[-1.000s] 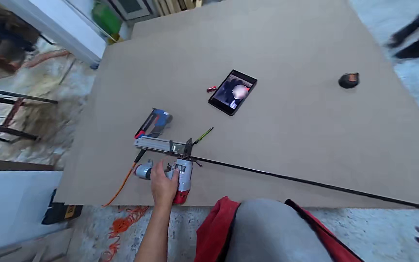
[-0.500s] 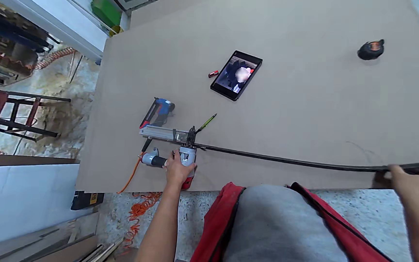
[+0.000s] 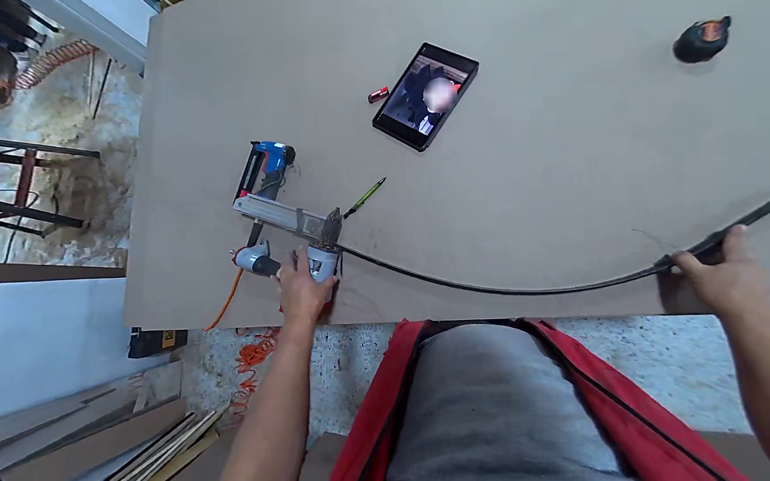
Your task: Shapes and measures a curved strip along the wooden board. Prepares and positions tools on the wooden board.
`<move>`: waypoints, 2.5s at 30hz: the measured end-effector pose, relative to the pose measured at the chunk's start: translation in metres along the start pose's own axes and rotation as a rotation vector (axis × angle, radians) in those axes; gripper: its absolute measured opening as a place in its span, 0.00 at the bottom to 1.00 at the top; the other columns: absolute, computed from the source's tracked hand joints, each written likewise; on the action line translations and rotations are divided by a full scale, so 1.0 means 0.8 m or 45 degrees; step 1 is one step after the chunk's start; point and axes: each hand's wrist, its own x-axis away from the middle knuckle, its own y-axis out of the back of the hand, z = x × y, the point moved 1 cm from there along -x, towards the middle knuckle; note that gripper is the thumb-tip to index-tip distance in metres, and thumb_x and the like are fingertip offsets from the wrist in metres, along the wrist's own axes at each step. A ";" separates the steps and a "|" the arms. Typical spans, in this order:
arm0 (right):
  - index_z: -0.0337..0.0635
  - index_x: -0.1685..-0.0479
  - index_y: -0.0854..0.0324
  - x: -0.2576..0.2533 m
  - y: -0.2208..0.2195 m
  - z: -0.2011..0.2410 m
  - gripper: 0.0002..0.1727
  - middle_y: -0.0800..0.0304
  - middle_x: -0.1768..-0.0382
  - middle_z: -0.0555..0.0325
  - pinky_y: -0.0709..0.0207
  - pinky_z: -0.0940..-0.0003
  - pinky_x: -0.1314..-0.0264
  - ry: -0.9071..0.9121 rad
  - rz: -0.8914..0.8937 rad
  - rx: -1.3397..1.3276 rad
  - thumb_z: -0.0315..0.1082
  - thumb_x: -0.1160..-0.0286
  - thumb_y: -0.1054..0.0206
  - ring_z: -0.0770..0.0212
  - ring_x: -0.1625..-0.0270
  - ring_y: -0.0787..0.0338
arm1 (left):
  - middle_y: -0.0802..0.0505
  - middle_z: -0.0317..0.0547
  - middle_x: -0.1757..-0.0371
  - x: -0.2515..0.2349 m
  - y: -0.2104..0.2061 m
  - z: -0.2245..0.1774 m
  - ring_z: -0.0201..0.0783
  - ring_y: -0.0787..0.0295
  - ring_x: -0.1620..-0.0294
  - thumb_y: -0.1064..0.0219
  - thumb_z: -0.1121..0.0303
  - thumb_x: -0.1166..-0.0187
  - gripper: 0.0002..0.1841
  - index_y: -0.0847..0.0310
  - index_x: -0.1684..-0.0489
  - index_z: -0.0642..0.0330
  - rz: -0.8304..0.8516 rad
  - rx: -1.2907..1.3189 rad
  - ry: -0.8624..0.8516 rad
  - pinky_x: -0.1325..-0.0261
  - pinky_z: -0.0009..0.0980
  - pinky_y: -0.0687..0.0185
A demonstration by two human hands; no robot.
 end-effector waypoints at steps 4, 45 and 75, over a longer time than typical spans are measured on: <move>0.52 0.01 0.63 -0.003 0.003 -0.003 0.56 0.34 0.19 0.19 0.40 0.11 0.30 0.005 0.023 -0.040 0.58 0.23 0.30 0.15 0.22 0.29 | 0.24 0.64 0.18 0.059 -0.015 -0.063 0.64 0.30 0.17 0.30 0.48 0.23 0.37 0.30 0.16 0.56 -0.360 0.078 0.022 0.18 0.63 0.35; 0.62 0.00 0.67 -0.010 -0.012 0.027 0.59 0.31 0.18 0.27 0.40 0.15 0.25 0.079 0.062 -0.069 0.66 0.27 0.32 0.22 0.19 0.28 | 0.16 0.61 0.36 0.014 -0.086 -0.100 0.54 0.17 0.43 0.25 0.47 0.24 0.40 0.30 0.17 0.64 0.186 0.659 0.138 0.37 0.57 0.22; 0.41 0.02 0.69 0.115 -0.115 0.052 0.76 0.65 0.04 0.36 0.64 0.38 0.03 0.198 -0.123 -0.208 0.75 0.46 0.27 0.37 0.03 0.62 | 0.12 0.56 0.49 -0.008 -0.073 -0.080 0.49 0.15 0.50 0.29 0.57 0.18 0.25 0.22 0.28 0.61 0.358 0.757 0.057 0.42 0.56 0.19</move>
